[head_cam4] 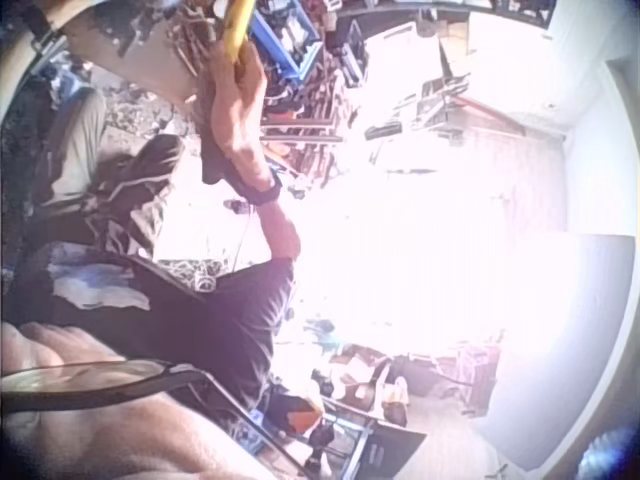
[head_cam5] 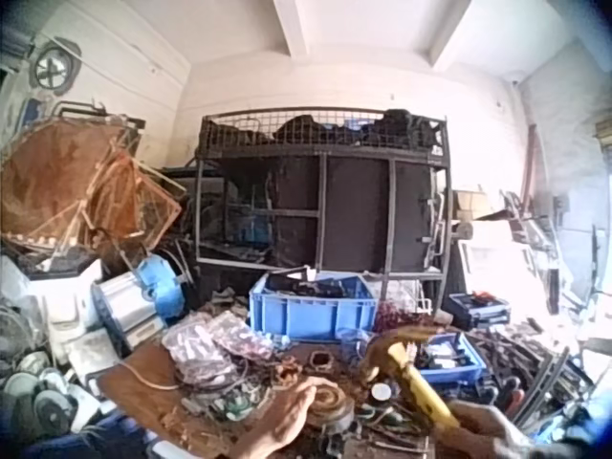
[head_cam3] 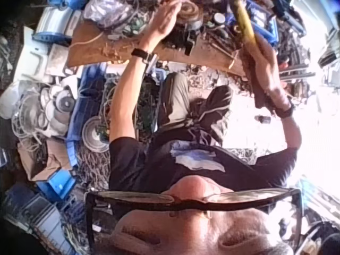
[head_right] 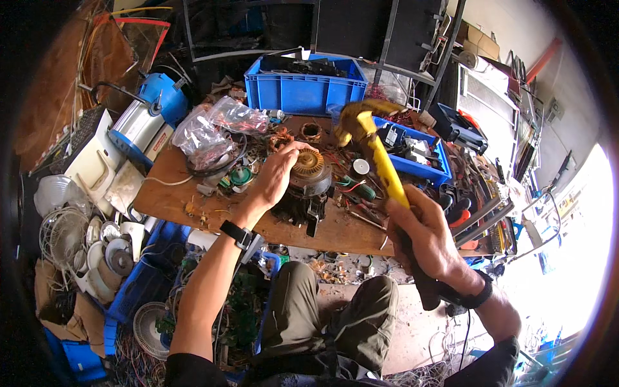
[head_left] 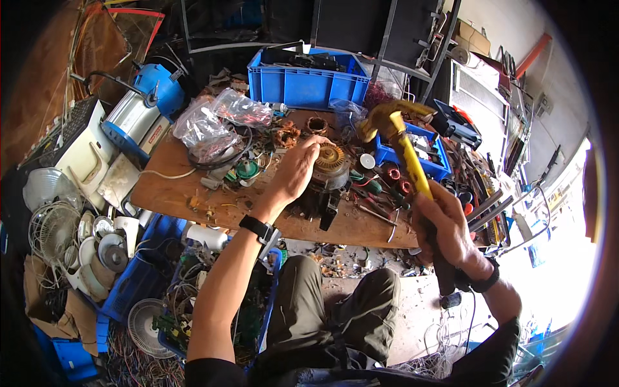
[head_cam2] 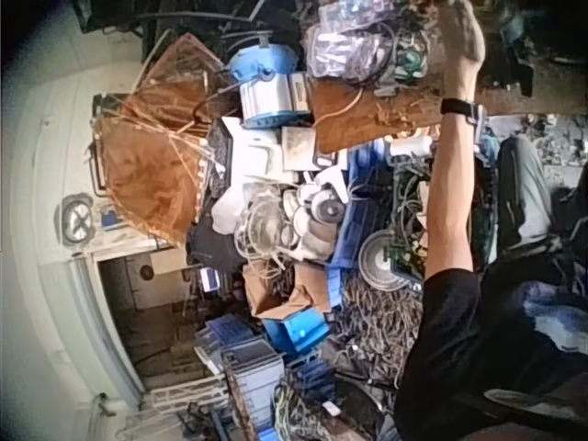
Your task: Dismantling an electric motor using a hammer and pliers to extract components.
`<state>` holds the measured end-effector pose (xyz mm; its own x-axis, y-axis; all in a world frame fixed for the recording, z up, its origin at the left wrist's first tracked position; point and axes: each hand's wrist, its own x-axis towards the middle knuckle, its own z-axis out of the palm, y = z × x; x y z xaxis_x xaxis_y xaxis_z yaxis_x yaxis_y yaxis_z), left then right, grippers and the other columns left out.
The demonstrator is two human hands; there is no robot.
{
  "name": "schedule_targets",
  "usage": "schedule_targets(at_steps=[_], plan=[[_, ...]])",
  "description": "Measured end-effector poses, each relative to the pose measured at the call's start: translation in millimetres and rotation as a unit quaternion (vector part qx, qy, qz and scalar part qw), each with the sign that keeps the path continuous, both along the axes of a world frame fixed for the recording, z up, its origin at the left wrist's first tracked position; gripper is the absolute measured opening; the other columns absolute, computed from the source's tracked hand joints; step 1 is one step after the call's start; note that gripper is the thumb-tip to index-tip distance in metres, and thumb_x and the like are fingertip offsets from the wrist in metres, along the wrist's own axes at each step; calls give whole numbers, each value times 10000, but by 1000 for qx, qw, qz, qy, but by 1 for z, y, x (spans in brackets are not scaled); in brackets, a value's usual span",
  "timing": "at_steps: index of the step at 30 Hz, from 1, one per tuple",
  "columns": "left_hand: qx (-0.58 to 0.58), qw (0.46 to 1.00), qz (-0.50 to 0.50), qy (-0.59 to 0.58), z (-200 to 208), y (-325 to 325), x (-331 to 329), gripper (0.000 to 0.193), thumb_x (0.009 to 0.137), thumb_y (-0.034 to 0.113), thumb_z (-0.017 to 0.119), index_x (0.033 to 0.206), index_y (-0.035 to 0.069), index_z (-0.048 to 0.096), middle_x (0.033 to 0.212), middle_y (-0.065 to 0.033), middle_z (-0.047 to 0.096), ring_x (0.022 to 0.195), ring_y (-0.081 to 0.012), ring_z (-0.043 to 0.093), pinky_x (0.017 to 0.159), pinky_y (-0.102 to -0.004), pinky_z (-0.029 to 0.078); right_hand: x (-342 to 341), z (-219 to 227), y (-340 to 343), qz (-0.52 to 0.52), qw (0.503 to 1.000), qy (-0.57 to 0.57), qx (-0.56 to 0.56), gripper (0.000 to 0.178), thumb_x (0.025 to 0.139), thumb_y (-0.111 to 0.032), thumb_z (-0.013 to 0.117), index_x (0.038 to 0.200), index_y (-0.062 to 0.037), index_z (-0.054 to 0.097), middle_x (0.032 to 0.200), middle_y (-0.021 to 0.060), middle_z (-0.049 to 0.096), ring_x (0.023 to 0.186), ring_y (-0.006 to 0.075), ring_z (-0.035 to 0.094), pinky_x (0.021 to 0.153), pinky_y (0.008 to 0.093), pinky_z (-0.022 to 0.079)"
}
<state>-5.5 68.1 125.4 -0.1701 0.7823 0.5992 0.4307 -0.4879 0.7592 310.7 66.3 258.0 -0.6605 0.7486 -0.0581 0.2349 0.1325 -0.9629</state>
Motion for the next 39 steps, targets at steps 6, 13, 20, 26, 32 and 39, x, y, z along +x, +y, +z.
schedule_targets(at_steps=[6,13,20,26,32,39], plan=[[-43,999,-7,8,3,0,2,474,1128,351,321,1269,4,611,1157,-120,689,1087,-198,630,1001,-347,461,0,-12,4,9,1000,16,-13,247,1093,-282,531,1036,-42,518,666,19,536,408,100,498,339,248,382],[8,1000,-10,5,-3,3,1,496,1123,400,342,1262,5,607,1063,-114,642,1001,-206,594,915,-358,456,-4,-26,3,22,999,7,-43,266,1089,-291,541,1058,-28,516,647,25,535,412,103,498,349,254,387],[25,1000,11,0,-6,7,1,541,1115,463,363,1256,-3,601,867,-91,585,836,-175,540,790,-362,446,1,-35,3,5,1000,-22,-21,268,1085,-286,545,1032,-25,519,646,25,541,411,97,495,354,256,385],[6,1000,8,13,-5,5,-1,546,1122,450,356,1265,-22,593,782,-54,506,762,-162,491,737,-358,416,1,-29,-1,0,1000,-11,-14,259,1092,-288,533,1052,-34,512,657,22,534,415,92,494,358,252,376],[72,997,16,7,-13,12,-1,546,1122,447,364,1267,-30,587,827,-79,566,804,-174,538,786,-353,445,6,-25,2,-17,999,-32,-15,253,1085,-286,540,1033,-38,529,675,21,532,416,101,485,357,255,385],[-24,1000,1,12,3,4,3,533,1125,432,364,1284,-23,591,924,-91,631,890,-152,579,833,-333,469,6,-32,2,-38,999,10,33,238,1091,-278,533,1046,-46,521,682,26,551,413,108,499,353,266,389]])
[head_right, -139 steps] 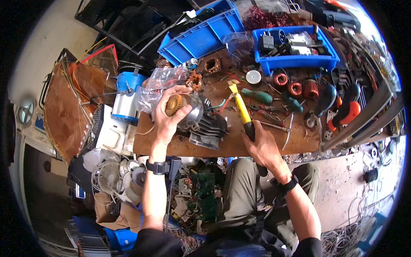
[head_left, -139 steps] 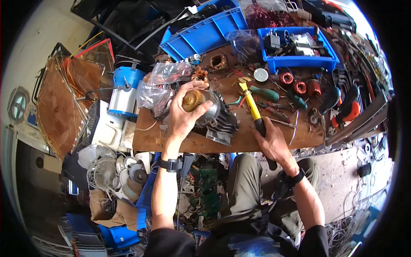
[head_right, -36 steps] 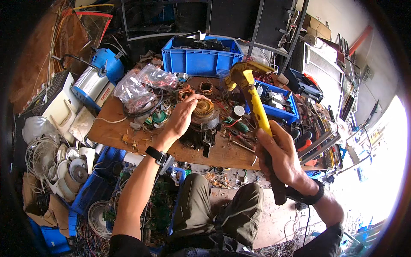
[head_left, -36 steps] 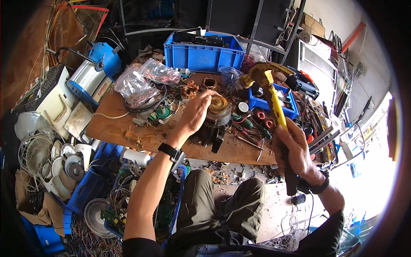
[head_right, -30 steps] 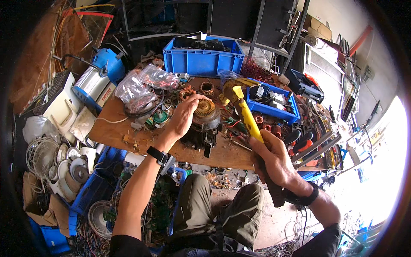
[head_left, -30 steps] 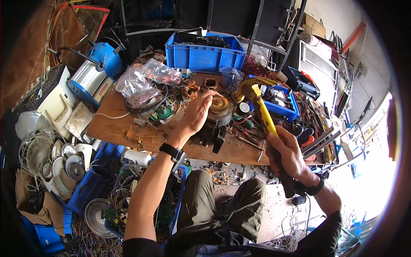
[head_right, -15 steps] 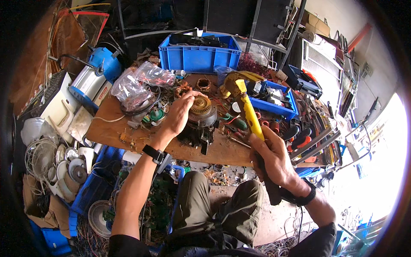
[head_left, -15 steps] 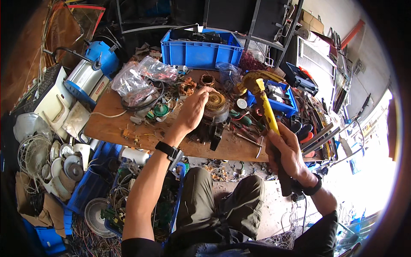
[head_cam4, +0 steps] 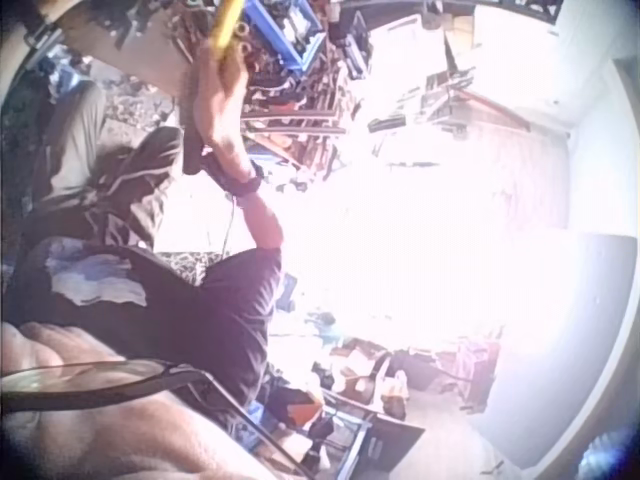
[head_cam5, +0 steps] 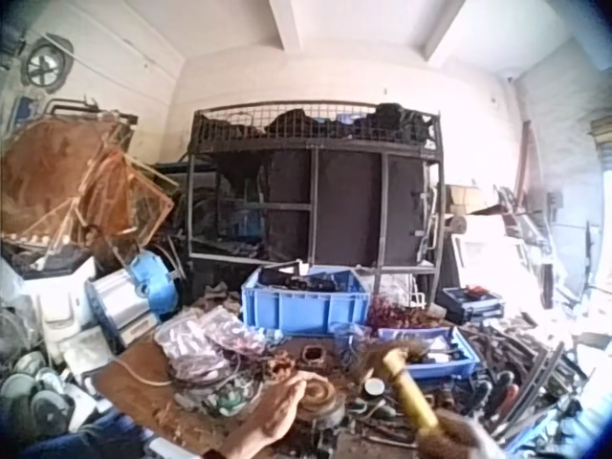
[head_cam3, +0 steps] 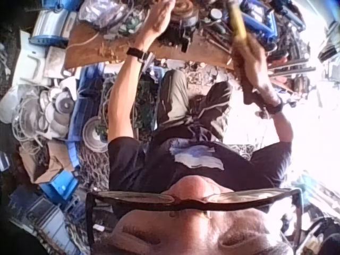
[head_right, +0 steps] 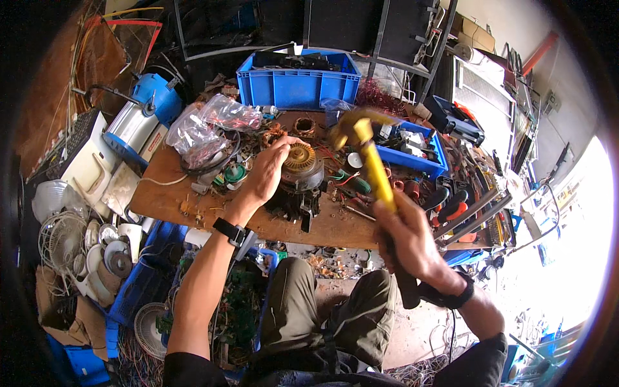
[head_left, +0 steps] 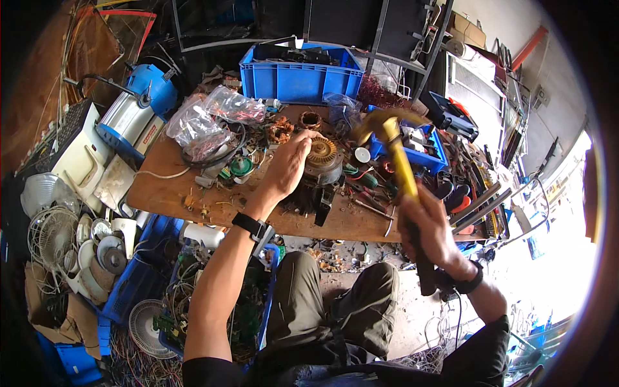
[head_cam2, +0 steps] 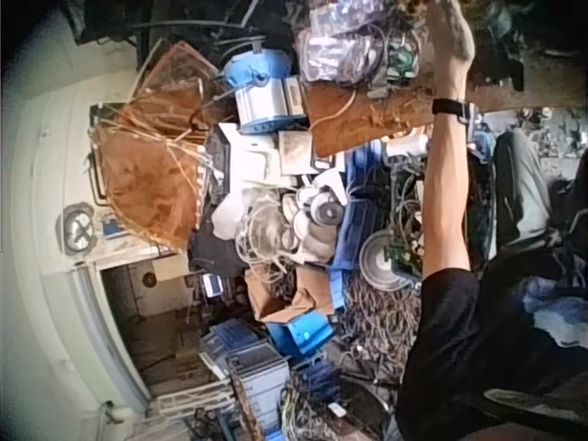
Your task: Dismantling an electric motor using a hammer and pliers to extract components.
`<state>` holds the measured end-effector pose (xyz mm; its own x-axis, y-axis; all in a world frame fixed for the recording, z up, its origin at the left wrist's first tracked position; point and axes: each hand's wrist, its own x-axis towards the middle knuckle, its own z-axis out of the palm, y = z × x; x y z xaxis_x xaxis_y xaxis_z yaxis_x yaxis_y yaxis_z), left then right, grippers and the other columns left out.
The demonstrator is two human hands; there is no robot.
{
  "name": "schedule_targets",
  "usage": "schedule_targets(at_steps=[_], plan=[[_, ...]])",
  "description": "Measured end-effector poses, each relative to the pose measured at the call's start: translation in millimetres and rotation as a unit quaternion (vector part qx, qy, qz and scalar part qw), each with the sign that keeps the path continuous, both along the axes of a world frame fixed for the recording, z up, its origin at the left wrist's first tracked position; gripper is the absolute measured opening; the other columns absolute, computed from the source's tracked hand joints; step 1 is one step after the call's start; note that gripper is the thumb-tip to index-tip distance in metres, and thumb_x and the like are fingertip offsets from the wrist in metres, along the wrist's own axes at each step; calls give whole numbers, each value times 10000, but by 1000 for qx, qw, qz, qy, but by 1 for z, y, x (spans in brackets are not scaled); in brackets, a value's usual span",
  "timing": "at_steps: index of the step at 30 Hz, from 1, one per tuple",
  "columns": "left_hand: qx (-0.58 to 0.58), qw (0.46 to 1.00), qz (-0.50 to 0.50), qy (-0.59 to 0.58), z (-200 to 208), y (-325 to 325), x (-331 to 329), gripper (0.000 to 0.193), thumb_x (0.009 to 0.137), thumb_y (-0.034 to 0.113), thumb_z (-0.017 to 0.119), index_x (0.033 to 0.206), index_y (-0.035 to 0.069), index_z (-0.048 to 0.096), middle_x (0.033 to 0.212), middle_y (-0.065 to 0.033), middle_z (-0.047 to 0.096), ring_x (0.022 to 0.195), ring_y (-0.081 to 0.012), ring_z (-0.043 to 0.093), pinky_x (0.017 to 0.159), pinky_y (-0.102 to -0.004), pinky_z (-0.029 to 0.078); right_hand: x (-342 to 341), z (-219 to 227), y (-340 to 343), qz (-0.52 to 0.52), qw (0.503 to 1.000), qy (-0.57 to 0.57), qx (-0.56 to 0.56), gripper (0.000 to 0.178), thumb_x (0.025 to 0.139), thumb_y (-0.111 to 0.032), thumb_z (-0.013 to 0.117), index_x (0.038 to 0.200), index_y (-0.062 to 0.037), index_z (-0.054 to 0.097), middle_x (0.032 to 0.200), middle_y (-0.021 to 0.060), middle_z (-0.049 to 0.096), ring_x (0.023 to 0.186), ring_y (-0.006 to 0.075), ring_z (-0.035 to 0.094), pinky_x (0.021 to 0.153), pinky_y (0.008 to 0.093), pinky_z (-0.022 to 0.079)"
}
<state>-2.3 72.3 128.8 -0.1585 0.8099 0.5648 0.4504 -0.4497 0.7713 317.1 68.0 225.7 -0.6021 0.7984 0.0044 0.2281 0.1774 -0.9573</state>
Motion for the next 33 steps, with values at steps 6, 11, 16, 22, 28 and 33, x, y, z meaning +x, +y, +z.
schedule_targets(at_steps=[6,11,16,22,28,33], plan=[[36,999,22,-6,-11,1,-3,521,1129,430,343,1263,-3,601,855,-75,601,832,-152,548,788,-340,455,2,4,4,10,998,-42,-44,281,1086,-305,539,1012,-34,530,669,27,548,414,104,488,358,254,377],[15,1000,12,0,-2,-4,-2,520,1130,432,351,1267,-1,604,892,-78,626,852,-169,570,831,-356,464,0,10,0,20,999,20,-31,283,1103,-310,500,1035,-37,514,667,22,533,413,101,486,353,248,381],[26,1000,8,-8,1,-6,1,526,1129,432,343,1271,-3,603,973,-106,659,920,-193,596,873,-354,463,6,-10,6,49,995,-57,-70,290,1087,-332,539,1034,-47,527,668,20,538,437,92,504,372,250,394],[-29,999,16,-9,4,-10,3,520,1117,425,338,1285,22,621,1246,-115,662,1157,-211,609,1052,-364,427,16,-58,14,1,999,-10,-50,264,1081,-304,553,1034,-47,523,664,15,541,446,82,507,367,250,401],[-1,1000,-17,4,14,-18,6,541,1050,477,433,1330,49,612,1320,-101,653,1236,-206,595,1100,-375,412,7,-136,41,-32,995,29,-91,270,1076,-314,568,1073,-47,530,683,-10,526,443,76,476,387,248,383],[-43,998,-50,-13,19,-18,12,534,925,328,721,1364,55,590,1342,-87,642,1225,-198,607,1102,-380,438,-5,-175,59,-35,994,36,-95,281,1067,-330,588,1047,-54,537,670,-26,504,467,65,447,415,254,366]])
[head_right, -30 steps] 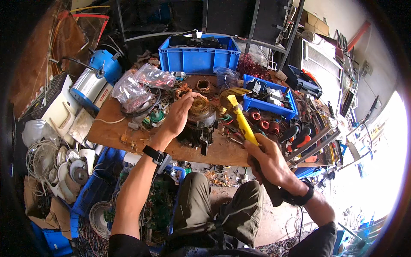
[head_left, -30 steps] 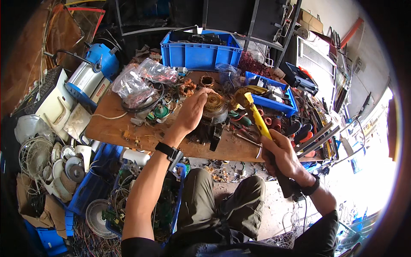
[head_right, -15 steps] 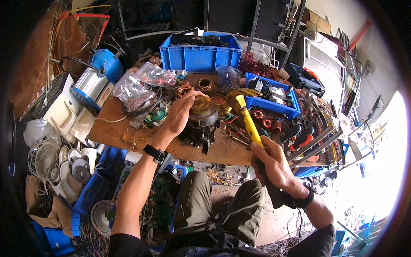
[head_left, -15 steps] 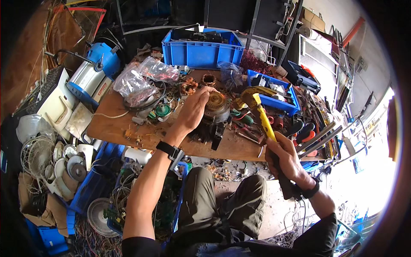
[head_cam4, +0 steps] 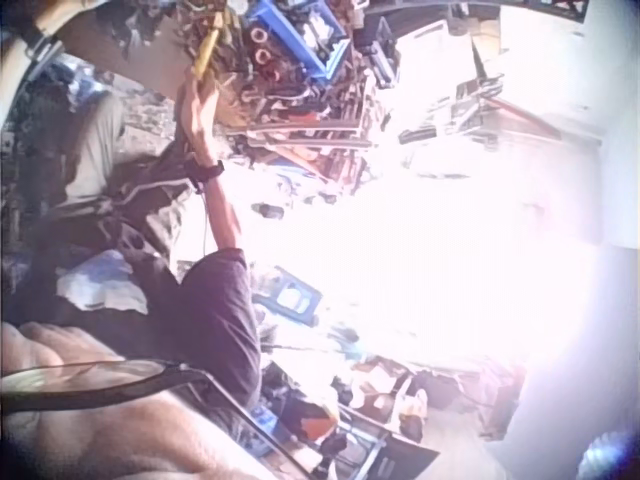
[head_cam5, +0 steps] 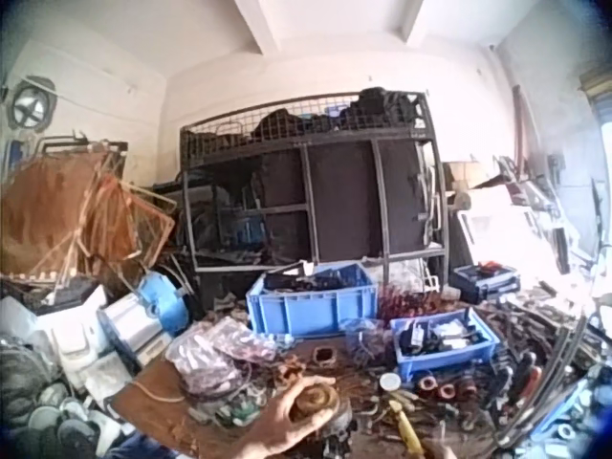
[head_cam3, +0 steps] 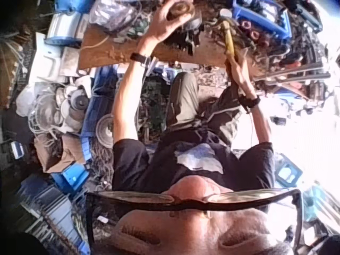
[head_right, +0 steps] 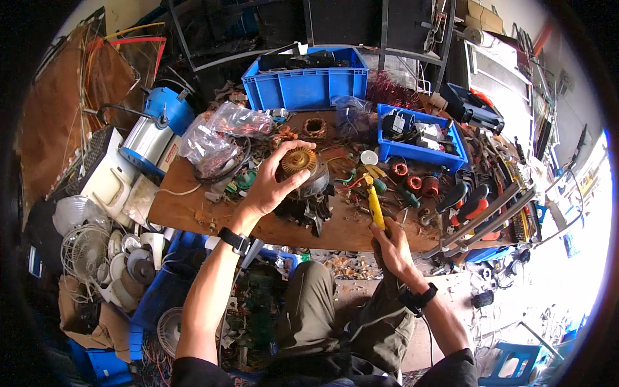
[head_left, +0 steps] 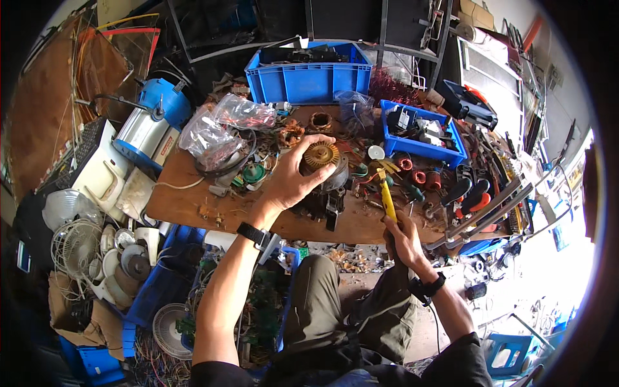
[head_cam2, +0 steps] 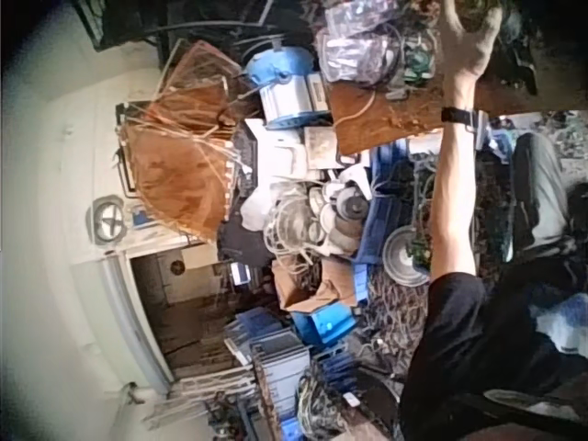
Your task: Dismantling an electric motor using a hammer and pliers to extract components.
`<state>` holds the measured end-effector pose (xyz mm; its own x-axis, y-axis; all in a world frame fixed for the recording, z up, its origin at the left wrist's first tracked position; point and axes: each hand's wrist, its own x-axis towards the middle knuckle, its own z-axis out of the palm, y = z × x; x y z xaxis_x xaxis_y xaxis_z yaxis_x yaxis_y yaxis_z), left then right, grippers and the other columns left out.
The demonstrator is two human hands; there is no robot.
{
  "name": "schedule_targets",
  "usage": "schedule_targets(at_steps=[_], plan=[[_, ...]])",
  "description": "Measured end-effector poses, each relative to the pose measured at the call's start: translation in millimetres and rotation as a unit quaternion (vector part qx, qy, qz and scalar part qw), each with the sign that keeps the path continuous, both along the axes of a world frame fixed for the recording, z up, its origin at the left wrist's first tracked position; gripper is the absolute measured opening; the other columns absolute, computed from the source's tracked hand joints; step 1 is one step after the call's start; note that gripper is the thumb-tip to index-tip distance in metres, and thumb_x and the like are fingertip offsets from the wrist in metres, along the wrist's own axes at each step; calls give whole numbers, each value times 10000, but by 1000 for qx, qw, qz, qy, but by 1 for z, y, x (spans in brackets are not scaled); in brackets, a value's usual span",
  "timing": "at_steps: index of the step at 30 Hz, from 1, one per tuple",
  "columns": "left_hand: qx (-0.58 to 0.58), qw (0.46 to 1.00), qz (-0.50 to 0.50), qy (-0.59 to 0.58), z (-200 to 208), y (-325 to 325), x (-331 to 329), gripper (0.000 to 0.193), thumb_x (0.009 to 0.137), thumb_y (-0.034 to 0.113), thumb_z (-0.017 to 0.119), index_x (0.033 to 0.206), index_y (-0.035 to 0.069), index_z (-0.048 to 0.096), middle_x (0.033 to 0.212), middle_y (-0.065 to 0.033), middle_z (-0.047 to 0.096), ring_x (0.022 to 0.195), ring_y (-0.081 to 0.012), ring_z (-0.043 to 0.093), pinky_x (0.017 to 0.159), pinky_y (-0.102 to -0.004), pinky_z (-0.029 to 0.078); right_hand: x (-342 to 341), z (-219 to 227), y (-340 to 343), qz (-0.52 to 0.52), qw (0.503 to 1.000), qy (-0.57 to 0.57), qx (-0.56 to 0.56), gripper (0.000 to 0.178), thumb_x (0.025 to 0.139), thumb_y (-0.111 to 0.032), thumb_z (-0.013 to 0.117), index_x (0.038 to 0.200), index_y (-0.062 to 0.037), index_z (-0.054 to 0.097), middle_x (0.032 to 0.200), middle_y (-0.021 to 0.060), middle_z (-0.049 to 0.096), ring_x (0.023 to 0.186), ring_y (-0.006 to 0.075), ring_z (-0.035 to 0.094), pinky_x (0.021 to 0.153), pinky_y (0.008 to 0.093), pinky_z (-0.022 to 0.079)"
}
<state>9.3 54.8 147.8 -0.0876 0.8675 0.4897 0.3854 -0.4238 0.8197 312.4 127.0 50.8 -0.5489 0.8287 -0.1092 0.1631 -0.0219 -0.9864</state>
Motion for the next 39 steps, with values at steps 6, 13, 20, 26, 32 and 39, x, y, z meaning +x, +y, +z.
schedule_targets(at_steps=[6,13,20,26,32,39], plan=[[43,999,18,18,-2,3,-2,517,901,261,784,1338,41,617,1240,-99,695,1137,-160,650,1024,-345,492,-11,-27,13,-10,983,-58,175,341,1049,-333,589,1078,6,580,781,23,529,694,102,489,629,287,440],[40,999,34,15,-2,7,2,561,887,231,801,1356,-7,606,1367,-131,658,1213,-193,631,1092,-361,451,-8,-20,20,35,985,-130,113,470,1028,-379,603,1213,53,608,928,231,682,843,302,650,778,419,494],[28,999,34,17,-5,6,3,570,905,179,763,1394,-33,563,1412,-160,622,1293,-208,580,1122,-359,423,-6,-22,24,56,982,-131,120,492,1023,-402,600,1234,43,601,1056,292,675,997,459,636,848,501,475],[11,999,33,18,-4,7,3,622,915,198,745,1423,-72,511,1429,-175,595,1319,-217,556,1134,-361,409,-4,-21,26,68,984,-131,100,461,1026,-379,590,1241,28,579,1034,296,664,992,486,613,846,539,460],[18,995,68,72,-9,10,-1,758,928,485,661,1419,-69,497,1412,-243,590,1321,-333,582,1149,-454,419,-3,-38,24,50,980,-104,160,479,1025,-351,604,1305,30,526,1000,308,660,964,503,601,842,558,461],[14,993,78,86,-10,11,-3,794,913,530,646,1419,-56,469,1393,-256,587,1305,-346,588,1138,-465,431,-6,-48,21,38,977,-91,190,501,1024,-352,615,1306,49,513,972,305,650,908,491,595,814,554,461]])
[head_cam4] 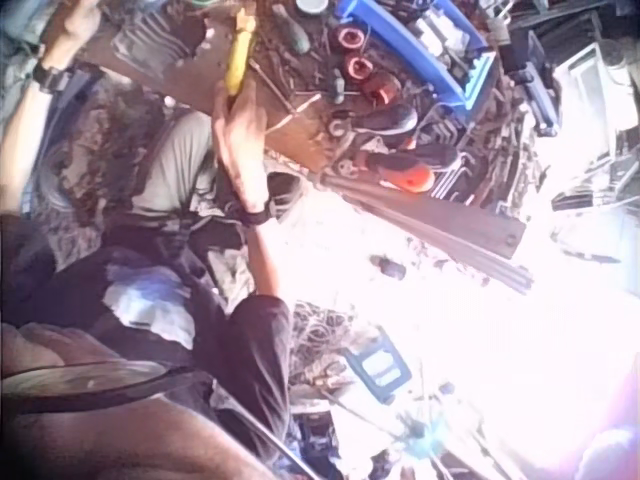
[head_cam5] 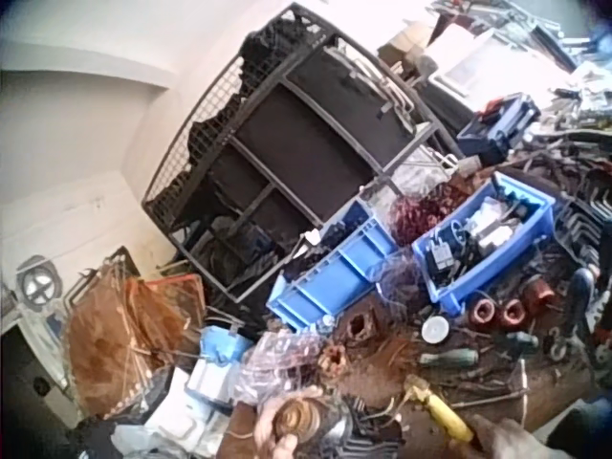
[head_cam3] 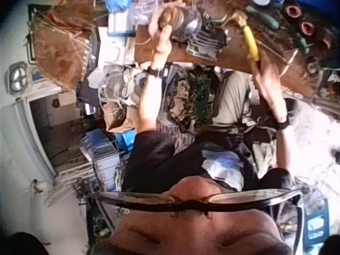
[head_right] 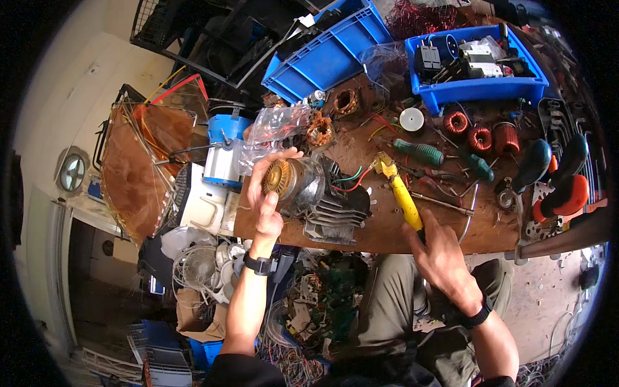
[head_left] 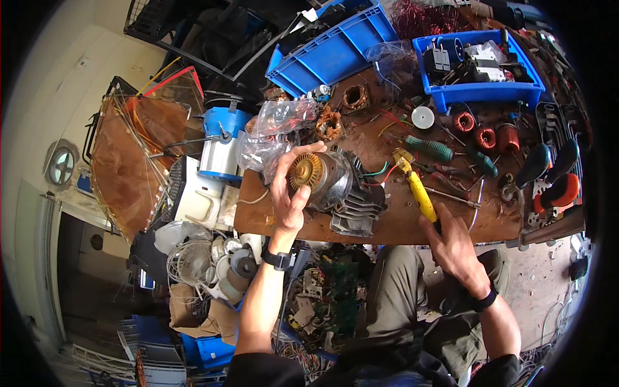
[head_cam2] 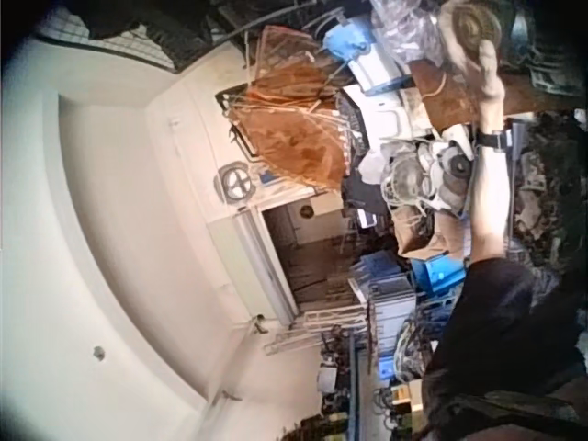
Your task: Dismantling an electric motor using a hammer and pliers to extract components.
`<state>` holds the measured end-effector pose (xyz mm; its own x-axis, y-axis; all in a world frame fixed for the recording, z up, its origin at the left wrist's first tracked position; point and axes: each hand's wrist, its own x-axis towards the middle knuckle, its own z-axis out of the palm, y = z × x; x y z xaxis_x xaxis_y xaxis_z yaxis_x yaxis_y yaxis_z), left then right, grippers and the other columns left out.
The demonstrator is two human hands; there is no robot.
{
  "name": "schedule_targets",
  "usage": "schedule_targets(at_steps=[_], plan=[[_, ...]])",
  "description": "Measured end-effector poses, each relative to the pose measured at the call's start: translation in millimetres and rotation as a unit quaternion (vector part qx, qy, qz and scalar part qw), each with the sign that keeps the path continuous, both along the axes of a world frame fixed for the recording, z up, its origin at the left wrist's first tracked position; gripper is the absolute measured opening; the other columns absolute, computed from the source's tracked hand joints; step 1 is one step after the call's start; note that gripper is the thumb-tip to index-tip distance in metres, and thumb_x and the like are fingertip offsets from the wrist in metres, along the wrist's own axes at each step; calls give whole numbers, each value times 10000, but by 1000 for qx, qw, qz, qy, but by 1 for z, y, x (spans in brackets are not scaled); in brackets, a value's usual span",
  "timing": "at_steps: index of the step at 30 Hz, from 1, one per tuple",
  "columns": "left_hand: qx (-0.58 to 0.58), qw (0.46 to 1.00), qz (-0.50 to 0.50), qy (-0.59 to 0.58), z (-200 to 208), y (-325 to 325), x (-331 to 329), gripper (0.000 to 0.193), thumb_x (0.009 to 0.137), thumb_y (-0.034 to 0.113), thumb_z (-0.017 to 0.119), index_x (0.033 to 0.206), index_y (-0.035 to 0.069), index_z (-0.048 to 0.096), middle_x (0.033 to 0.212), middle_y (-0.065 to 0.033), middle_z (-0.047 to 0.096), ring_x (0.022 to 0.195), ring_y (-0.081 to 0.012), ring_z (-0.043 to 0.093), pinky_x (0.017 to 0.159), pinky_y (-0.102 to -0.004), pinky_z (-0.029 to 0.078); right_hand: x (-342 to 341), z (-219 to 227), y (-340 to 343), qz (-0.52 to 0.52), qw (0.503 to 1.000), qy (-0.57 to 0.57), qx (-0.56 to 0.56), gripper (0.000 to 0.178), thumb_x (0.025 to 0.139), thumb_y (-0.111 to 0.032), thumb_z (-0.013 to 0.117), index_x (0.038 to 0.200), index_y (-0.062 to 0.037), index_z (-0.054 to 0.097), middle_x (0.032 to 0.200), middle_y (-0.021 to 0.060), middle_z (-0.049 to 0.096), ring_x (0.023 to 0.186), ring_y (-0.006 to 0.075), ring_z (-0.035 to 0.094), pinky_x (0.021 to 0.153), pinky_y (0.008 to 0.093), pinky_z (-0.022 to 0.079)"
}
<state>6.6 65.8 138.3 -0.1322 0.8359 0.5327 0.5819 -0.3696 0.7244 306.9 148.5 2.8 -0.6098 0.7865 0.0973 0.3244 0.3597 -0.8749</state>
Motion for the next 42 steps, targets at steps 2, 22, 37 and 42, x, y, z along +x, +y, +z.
schedule_targets(at_steps=[2,22,37,42], plan=[[20,999,-26,-8,1,2,3,740,924,476,673,1416,-39,471,1401,-222,594,1310,-309,580,1138,-437,421,4,-9,0,10,999,8,36,502,1025,-347,617,1310,52,511,966,305,647,888,487,592,803,550,462],[-6,998,24,-51,0,1,5,501,995,360,440,1344,4,489,1374,-267,591,1300,-385,579,1144,-490,410,0,6,4,16,1000,11,-7,423,1022,-293,626,1231,57,515,857,290,630,805,482,589,739,548,455],[0,993,-39,-113,1,3,3,483,1031,380,512,1323,-6,515,1345,-203,631,1249,-255,606,1088,-379,464,-3,5,1,-31,997,53,57,373,1019,-329,611,1111,29,562,800,301,622,798,512,610,702,579,433],[-9,999,29,-39,5,1,8,429,1077,355,398,1273,-1,535,1323,-213,651,1226,-259,628,1075,-393,485,-3,21,2,-7,999,27,-16,366,1022,-326,600,1080,34,568,777,286,615,759,495,608,678,560,428]])
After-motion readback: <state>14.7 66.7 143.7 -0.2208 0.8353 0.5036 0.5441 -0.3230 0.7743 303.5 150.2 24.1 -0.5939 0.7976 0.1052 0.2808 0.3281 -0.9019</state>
